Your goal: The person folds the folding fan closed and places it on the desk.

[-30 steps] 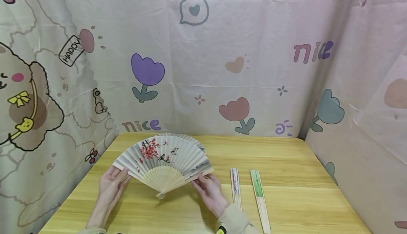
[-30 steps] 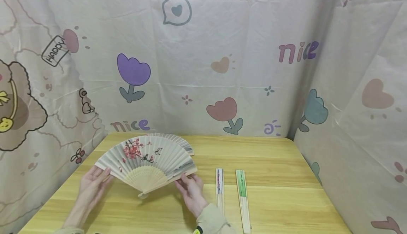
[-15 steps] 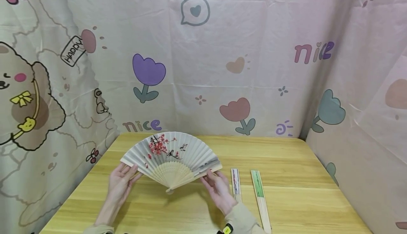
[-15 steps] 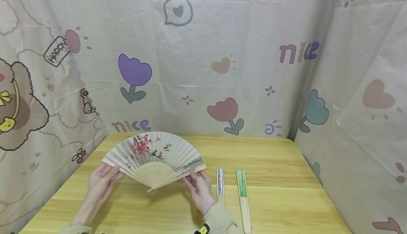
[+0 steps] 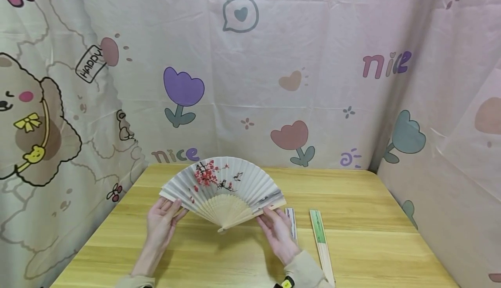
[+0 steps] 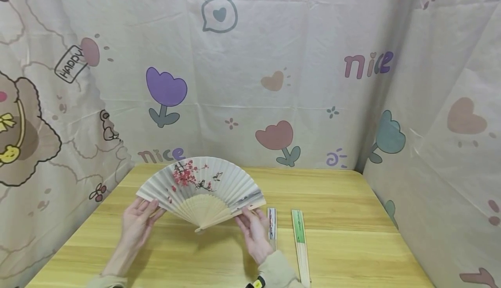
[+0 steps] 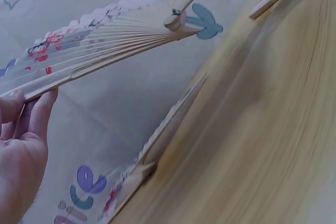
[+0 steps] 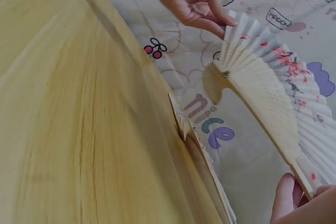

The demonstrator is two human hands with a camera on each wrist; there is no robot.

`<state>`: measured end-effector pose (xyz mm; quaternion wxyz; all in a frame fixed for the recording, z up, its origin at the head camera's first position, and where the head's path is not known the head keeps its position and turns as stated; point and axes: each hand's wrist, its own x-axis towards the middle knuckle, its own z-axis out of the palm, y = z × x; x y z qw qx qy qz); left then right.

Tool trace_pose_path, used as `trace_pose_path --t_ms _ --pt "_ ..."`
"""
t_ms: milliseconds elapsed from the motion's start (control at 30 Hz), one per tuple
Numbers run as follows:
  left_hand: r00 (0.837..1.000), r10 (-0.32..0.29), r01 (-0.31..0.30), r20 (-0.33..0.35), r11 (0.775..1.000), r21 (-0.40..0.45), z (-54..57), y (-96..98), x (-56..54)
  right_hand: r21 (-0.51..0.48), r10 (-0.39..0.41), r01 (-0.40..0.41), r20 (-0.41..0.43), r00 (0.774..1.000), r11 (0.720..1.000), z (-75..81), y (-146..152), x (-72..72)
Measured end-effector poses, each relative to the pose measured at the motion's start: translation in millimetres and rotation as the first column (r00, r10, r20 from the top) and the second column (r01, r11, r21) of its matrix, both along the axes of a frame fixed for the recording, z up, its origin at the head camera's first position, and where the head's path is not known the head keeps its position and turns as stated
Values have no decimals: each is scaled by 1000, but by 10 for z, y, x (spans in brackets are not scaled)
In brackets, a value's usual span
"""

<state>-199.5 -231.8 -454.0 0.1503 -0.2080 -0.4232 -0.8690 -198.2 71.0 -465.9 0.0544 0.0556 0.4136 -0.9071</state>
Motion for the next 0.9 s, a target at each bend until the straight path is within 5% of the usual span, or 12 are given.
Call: trace_pose_path --t_ms 333,900 --pt "997 80 -80 10 997 0 65 247 -9 4 -29 30 -28 999 1000 47 22 -32" --pt "995 102 -102 5 994 -32 80 646 -19 97 -47 54 -80 996 994 15 82 -6"
